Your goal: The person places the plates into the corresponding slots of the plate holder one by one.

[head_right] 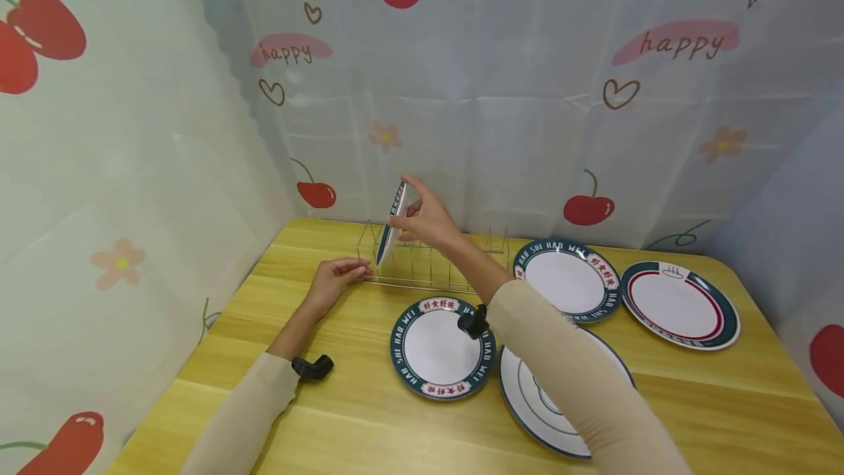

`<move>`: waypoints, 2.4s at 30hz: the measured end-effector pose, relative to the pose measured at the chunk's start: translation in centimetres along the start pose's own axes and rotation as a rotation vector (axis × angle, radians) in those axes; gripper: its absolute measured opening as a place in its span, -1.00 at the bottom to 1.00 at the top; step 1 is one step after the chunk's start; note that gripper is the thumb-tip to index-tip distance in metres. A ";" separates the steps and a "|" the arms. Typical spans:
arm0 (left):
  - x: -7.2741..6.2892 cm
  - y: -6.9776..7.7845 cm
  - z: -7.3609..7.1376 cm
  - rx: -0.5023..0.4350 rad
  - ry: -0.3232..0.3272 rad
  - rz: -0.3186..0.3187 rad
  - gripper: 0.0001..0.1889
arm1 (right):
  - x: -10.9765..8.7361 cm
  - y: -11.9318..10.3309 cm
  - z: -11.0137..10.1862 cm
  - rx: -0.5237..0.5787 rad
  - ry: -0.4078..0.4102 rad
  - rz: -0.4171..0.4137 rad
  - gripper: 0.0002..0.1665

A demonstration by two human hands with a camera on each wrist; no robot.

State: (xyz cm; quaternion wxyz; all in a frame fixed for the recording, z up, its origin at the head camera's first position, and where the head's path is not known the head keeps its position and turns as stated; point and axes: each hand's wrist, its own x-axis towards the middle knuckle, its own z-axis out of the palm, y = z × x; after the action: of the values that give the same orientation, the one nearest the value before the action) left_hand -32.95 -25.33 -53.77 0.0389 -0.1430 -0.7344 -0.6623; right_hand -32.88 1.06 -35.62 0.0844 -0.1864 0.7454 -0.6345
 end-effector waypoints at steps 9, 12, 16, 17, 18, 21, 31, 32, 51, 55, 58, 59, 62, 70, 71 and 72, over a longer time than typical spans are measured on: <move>-0.1 -0.2 0.1 -0.017 -0.003 -0.004 -0.75 | 0.2 1.8 1.6 -0.040 0.012 -0.001 0.03; -0.1 -0.3 0.1 -0.022 -0.008 -0.004 -0.75 | 0.1 2.2 2.0 -0.052 0.014 -0.017 0.03; 0.0 -0.3 0.1 -0.017 -0.011 -0.004 -0.75 | 0.2 2.7 2.5 -0.073 -0.002 -0.021 0.03; 0.0 -0.2 0.1 -0.018 -0.014 -0.001 -0.75 | 0.2 2.8 2.6 -0.080 -0.001 -0.023 0.03; 0.0 -0.2 0.1 -0.021 -0.018 0.003 -0.75 | 0.2 2.9 2.7 -0.085 0.004 -0.023 0.03; 0.0 -0.2 0.1 -0.023 -0.028 0.017 -0.74 | 0.2 3.2 2.9 -0.121 0.020 -0.031 0.05; -0.1 0.0 0.1 -0.004 -0.021 0.010 -0.75 | -0.6 3.1 2.7 -0.303 -0.010 -0.023 0.10; -0.1 0.1 0.1 -0.009 -0.020 0.009 -0.75 | -0.8 3.0 2.5 -0.306 -0.019 -0.012 0.10; -0.2 0.0 0.1 -0.018 -0.007 -0.005 -0.74 | -9.2 -0.3 -1.6 -0.335 -0.168 0.018 -0.02; -0.1 0.0 0.1 -0.015 -0.012 -0.009 -0.75 | -10.9 -0.8 -3.0 -0.328 -0.160 -0.019 -0.08; -0.1 0.1 0.1 -0.007 -0.020 -0.003 -0.74 | -12.1 -1.0 -4.1 -0.317 -0.146 -0.039 -0.13; -0.1 0.1 0.2 -0.006 -0.021 -0.002 -0.74 | -12.5 -1.1 -4.4 -0.314 -0.139 -0.037 -0.14; -0.2 0.2 0.2 0.000 -0.018 -0.004 -0.74 | -13.6 -1.4 -5.4 -0.306 -0.118 -0.033 -0.16; -0.2 0.1 0.2 0.011 -0.005 -0.014 -0.74 | -16.3 -0.6 -8.4 -0.296 -0.061 -0.066 -0.30; -0.2 0.1 0.2 0.011 -0.003 -0.016 -0.74 | -16.6 -0.4 -8.9 -0.293 -0.052 -0.068 -0.31; -0.2 0.0 0.2 0.008 -0.004 -0.019 -0.74 | -16.9 -0.3 -9.4 -0.296 -0.040 -0.063 -0.32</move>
State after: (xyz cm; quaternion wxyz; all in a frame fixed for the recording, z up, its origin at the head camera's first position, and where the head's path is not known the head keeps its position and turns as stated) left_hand -32.77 -25.15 -53.81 0.0318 -0.1370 -0.7385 -0.6595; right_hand -20.73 16.09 -35.49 0.0507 -0.2328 0.8226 -0.5163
